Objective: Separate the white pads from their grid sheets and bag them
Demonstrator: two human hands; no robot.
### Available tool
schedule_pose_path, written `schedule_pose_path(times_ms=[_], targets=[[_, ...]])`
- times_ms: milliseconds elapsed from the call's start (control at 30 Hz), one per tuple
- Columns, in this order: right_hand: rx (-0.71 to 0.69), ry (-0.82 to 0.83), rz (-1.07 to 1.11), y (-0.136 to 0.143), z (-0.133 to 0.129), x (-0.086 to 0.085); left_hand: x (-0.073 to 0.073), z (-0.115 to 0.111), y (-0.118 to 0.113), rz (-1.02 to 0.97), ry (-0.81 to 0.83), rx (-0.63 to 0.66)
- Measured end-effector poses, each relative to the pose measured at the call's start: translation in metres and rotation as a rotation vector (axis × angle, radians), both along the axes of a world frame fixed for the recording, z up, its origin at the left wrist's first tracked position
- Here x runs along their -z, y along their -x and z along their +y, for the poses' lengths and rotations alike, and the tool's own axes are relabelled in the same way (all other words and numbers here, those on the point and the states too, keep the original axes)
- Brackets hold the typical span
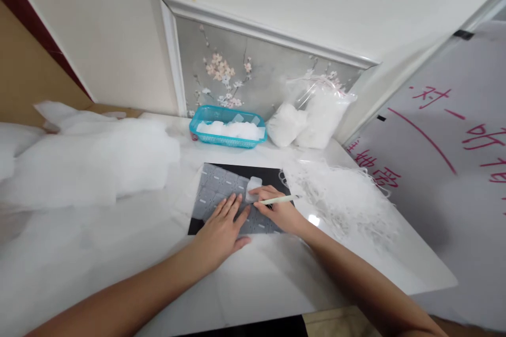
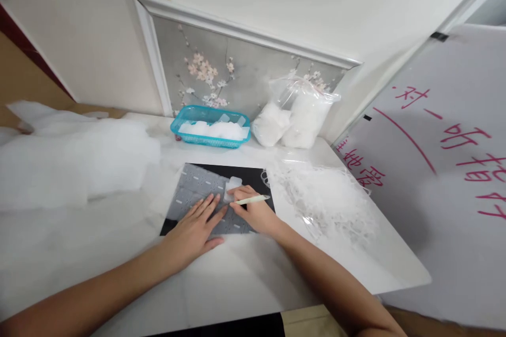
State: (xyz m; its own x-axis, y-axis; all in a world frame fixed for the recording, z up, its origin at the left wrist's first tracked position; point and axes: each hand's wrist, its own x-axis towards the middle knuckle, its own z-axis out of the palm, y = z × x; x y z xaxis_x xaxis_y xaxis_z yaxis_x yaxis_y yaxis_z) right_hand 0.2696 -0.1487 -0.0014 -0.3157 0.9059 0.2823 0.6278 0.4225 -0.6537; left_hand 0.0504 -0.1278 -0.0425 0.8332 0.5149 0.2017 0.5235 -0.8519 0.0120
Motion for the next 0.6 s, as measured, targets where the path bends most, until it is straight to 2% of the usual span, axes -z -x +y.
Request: schedule_pose_path(times_ms=[200,600], targets=[[0.017,0.088,0.033,-0.0035,0.0024,0.0007,-0.0029,-0.0023,0.0003,0.007,0.045,-0.001],[0.009,-0.001,0.015,0.0009,-0.0056,0.0031,-0.0008,-0.0036,0.0013,-0.02,0.097,-0.005]])
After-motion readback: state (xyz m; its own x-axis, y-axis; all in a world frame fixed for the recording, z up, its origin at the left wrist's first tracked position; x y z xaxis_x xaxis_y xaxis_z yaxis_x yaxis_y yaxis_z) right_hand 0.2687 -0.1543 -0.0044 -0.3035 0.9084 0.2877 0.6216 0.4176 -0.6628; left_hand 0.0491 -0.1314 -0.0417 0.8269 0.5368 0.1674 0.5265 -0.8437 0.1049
